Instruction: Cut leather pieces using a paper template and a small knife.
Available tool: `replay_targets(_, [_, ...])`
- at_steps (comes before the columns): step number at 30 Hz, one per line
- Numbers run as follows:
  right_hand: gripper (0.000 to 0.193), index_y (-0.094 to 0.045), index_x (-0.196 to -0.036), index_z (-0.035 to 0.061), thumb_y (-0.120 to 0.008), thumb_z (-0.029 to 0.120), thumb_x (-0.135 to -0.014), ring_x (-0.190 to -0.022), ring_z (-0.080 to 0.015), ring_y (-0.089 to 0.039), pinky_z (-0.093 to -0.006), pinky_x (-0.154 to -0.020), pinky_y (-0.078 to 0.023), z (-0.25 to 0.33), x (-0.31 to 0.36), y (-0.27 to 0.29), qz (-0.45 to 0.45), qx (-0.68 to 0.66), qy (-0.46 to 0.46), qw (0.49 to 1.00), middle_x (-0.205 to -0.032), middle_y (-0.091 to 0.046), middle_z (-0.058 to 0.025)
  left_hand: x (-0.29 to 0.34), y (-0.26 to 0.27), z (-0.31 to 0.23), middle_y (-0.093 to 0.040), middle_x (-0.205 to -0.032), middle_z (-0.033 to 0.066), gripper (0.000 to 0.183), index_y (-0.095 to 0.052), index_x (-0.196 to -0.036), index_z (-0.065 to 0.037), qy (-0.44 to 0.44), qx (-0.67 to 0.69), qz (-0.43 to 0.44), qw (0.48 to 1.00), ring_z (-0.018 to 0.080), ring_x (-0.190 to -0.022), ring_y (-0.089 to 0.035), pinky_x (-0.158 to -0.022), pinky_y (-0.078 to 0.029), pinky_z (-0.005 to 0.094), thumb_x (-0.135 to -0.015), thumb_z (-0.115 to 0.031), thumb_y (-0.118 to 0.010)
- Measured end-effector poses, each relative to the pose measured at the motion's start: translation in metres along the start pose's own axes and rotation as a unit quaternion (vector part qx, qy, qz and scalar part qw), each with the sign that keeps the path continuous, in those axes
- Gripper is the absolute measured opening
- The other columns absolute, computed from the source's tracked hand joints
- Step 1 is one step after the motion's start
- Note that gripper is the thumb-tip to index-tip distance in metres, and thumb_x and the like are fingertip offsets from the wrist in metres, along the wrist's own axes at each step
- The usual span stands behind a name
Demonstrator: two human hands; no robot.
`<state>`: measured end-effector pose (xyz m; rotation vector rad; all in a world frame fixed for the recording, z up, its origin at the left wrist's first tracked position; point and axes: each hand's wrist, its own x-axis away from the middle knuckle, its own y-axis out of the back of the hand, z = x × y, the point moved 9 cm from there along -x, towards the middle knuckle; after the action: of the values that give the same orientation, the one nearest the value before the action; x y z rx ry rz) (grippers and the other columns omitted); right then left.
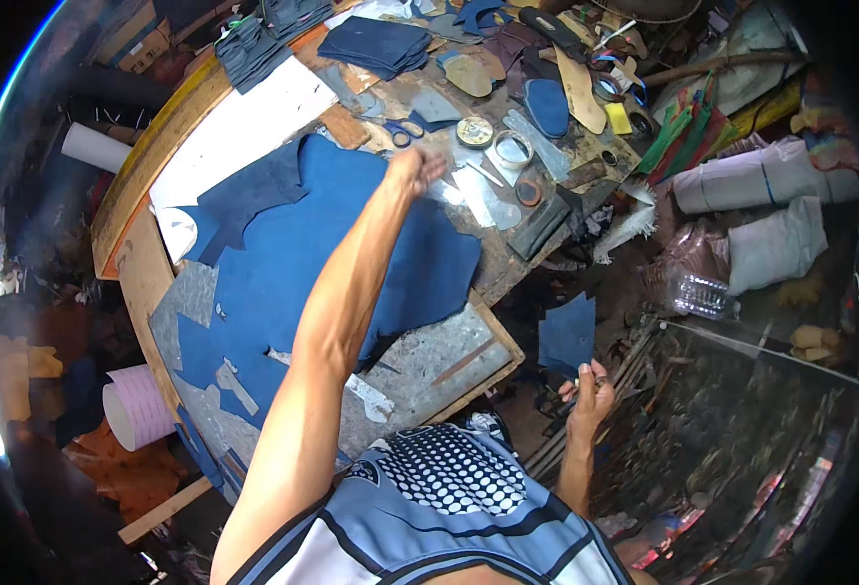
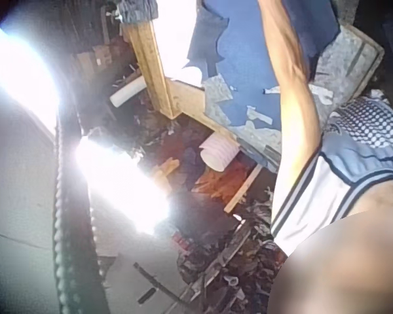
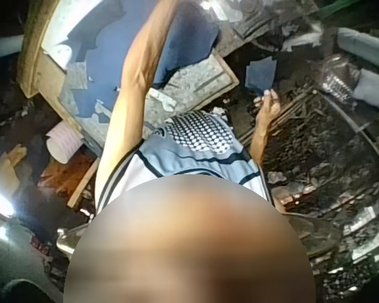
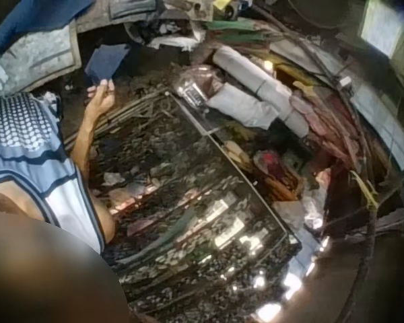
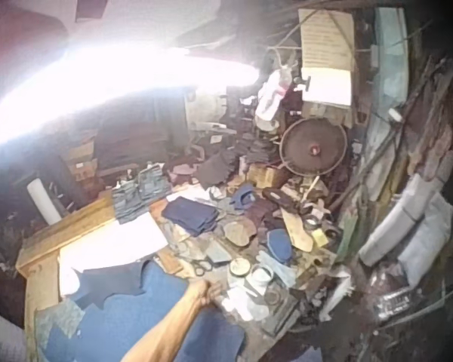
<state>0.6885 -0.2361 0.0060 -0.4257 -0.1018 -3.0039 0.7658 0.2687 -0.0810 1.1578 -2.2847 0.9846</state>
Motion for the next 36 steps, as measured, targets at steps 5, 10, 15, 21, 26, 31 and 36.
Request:
replay_targets(5, [0.033,-0.063,-0.12,-0.0072,-0.062,0.017,-0.097,-0.059,-0.0065,-0.059,-0.019,-0.05,-0.043,0.002,0.01,-0.046,0.045,0.03,-0.02,0.998,-0.073,-0.065,-0.0034,0.16,0.025,0.084,-0.058,-0.131,0.0224,0.051,-0.041,-0.141,0.004,0.096,-0.148,0.208,0.962,0.0308,-0.116,-0.062,-0.096,-0.053,0.0389,-0.099,-0.02,-0.057])
replay_targets(10, [0.024,-0.068,-0.11,-0.0037,-0.067,0.011,-0.092,-0.07,-0.0164,-0.067,-0.0306,-0.063,-0.052,0.069,0.032,-0.183,0.314,0.159,0.239,0.905,-0.086,-0.071,-0.0115,0.269,0.091,0.031,-0.054,-0.139,0.0176,0.081,-0.032,-0.152,-0.002,-0.168,-0.281,0.204,0.922,0.0292,-0.131,-0.051,-0.111,-0.04,0.0408,-0.088,-0.026,-0.076])
replay_targets(15, [0.021,-0.068,-0.107,0.002,-0.068,0.004,-0.086,-0.075,-0.0279,-0.068,-0.037,-0.063,-0.053,0.054,0.085,-0.267,0.457,0.244,0.362,0.775,-0.089,-0.069,-0.0142,0.314,0.173,0.019,-0.058,-0.133,0.014,0.067,-0.042,-0.147,-0.003,-0.292,-0.296,0.09,0.905,0.0251,-0.126,-0.054,-0.109,-0.039,0.0404,-0.092,-0.029,-0.07])
replay_targets(21, [0.028,-0.066,-0.115,0.0013,-0.068,0.004,-0.088,-0.088,-0.029,-0.069,-0.0367,-0.073,-0.057,-0.002,0.112,-0.285,0.49,0.23,0.352,0.763,-0.103,-0.069,-0.0162,0.316,0.241,0.091,-0.063,-0.12,0.0126,0.04,-0.045,-0.138,0.003,-0.348,-0.045,-0.091,0.932,0.0221,-0.113,-0.061,-0.103,-0.046,0.0349,-0.103,-0.014,-0.053])
replay_targets(26, [0.032,-0.063,-0.12,0.0015,-0.068,0.005,-0.088,-0.103,-0.0345,-0.066,-0.0392,-0.088,-0.055,-0.028,0.106,-0.282,0.487,0.279,0.364,0.743,-0.115,-0.066,-0.018,0.305,0.241,0.119,-0.065,-0.118,0.0138,0.051,-0.033,-0.146,0.003,-0.328,-0.005,-0.106,0.939,0.019,-0.11,-0.062,-0.101,-0.045,0.0326,-0.105,-0.022,-0.051])
replay_targets(31, [0.032,-0.064,-0.118,0.0034,-0.068,0.005,-0.086,-0.102,-0.0353,-0.066,-0.0412,-0.091,-0.053,-0.03,0.11,-0.279,0.448,0.285,0.414,0.74,-0.112,-0.067,-0.0174,0.307,0.228,0.12,-0.066,-0.118,0.0145,0.057,-0.03,-0.147,0.003,-0.326,-0.006,-0.118,0.938,0.0161,-0.107,-0.06,-0.097,-0.044,0.0311,-0.105,-0.03,-0.051])
replay_targets(36, [0.031,-0.065,-0.118,0.0008,-0.069,0.005,-0.087,-0.088,-0.0278,-0.068,-0.0336,-0.073,-0.056,-0.037,0.115,-0.278,0.464,0.351,0.36,0.729,-0.106,-0.069,-0.0155,0.305,0.23,0.12,-0.056,-0.133,0.0201,0.06,-0.025,-0.15,0.003,-0.317,0.052,-0.071,0.944,0.0201,-0.117,-0.057,-0.105,-0.041,0.0327,-0.106,-0.034,-0.046])
